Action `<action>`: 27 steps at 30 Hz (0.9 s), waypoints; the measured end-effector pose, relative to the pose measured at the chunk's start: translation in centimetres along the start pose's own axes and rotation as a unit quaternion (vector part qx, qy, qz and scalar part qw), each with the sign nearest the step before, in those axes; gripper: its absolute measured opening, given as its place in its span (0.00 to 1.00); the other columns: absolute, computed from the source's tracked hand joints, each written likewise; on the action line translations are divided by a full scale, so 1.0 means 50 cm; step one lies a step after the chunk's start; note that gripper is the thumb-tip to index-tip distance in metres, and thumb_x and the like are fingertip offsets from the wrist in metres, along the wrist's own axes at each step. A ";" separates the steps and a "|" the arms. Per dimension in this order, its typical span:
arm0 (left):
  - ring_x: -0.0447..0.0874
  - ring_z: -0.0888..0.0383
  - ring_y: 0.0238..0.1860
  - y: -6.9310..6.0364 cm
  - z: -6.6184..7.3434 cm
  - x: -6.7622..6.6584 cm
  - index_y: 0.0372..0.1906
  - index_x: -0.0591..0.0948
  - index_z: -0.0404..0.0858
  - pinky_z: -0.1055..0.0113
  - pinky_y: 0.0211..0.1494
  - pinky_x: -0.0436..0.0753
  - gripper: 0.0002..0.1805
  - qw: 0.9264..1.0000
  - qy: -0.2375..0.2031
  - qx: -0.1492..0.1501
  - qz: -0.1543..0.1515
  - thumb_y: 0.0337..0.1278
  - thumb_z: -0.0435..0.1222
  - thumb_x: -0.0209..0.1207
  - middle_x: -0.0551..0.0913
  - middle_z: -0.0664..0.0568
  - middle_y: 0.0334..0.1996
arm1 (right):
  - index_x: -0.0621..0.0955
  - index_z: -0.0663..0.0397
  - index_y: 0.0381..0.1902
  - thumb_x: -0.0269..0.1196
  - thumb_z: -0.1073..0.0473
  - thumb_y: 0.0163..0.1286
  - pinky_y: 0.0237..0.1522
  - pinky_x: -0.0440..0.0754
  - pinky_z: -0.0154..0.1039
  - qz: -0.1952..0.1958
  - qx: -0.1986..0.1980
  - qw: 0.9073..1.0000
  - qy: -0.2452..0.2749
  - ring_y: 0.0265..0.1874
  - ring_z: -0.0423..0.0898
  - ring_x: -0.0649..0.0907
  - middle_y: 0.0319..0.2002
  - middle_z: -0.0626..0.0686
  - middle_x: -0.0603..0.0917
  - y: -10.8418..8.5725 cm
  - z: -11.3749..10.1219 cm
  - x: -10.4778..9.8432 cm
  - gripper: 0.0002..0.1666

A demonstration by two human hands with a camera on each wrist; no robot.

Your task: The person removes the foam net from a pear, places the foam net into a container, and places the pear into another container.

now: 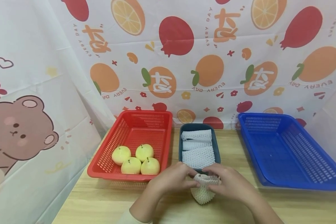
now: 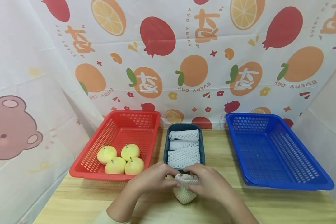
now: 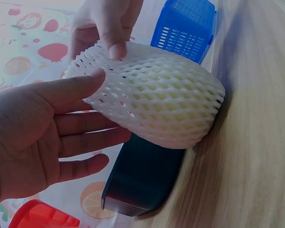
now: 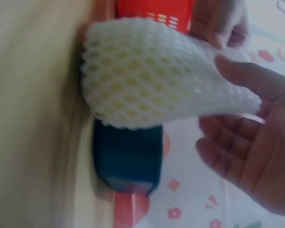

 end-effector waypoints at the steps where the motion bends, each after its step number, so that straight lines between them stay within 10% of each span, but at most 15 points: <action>1: 0.77 0.70 0.26 0.000 0.000 -0.001 0.38 0.89 0.49 0.77 0.31 0.78 0.07 1.000 0.000 0.001 0.001 0.57 0.45 0.68 0.84 0.69 0.27 | 0.83 0.43 0.50 0.75 0.52 0.55 0.37 0.81 0.33 -0.012 0.011 1.000 0.002 0.36 0.33 0.79 0.39 0.37 0.83 -0.001 0.006 -0.002 0.24; 9: 0.77 0.70 0.25 0.004 0.008 -0.003 0.35 0.89 0.48 0.79 0.31 0.78 0.05 1.000 0.012 0.018 0.010 0.58 0.44 0.67 0.84 0.67 0.27 | 0.86 0.40 0.33 0.72 0.50 0.59 0.25 0.74 0.29 -0.018 -0.004 0.999 0.041 0.23 0.29 0.74 0.24 0.33 0.78 -0.005 0.015 -0.017 0.06; 27: 0.79 0.78 0.34 0.007 0.043 -0.012 0.38 0.89 0.48 0.78 0.42 0.81 0.05 0.992 0.029 0.094 0.080 0.59 0.42 0.67 0.88 0.64 0.34 | 0.86 0.39 0.32 0.70 0.51 0.62 0.24 0.77 0.29 0.074 -0.056 0.991 0.095 0.24 0.29 0.75 0.26 0.35 0.80 -0.006 -0.007 -0.032 0.03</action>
Point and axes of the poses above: each hand's wrist, its own y-axis towards the middle knuckle, its own x-axis out of the palm, z = x × y, the point moved 8 cm from there along y, towards the middle knuckle
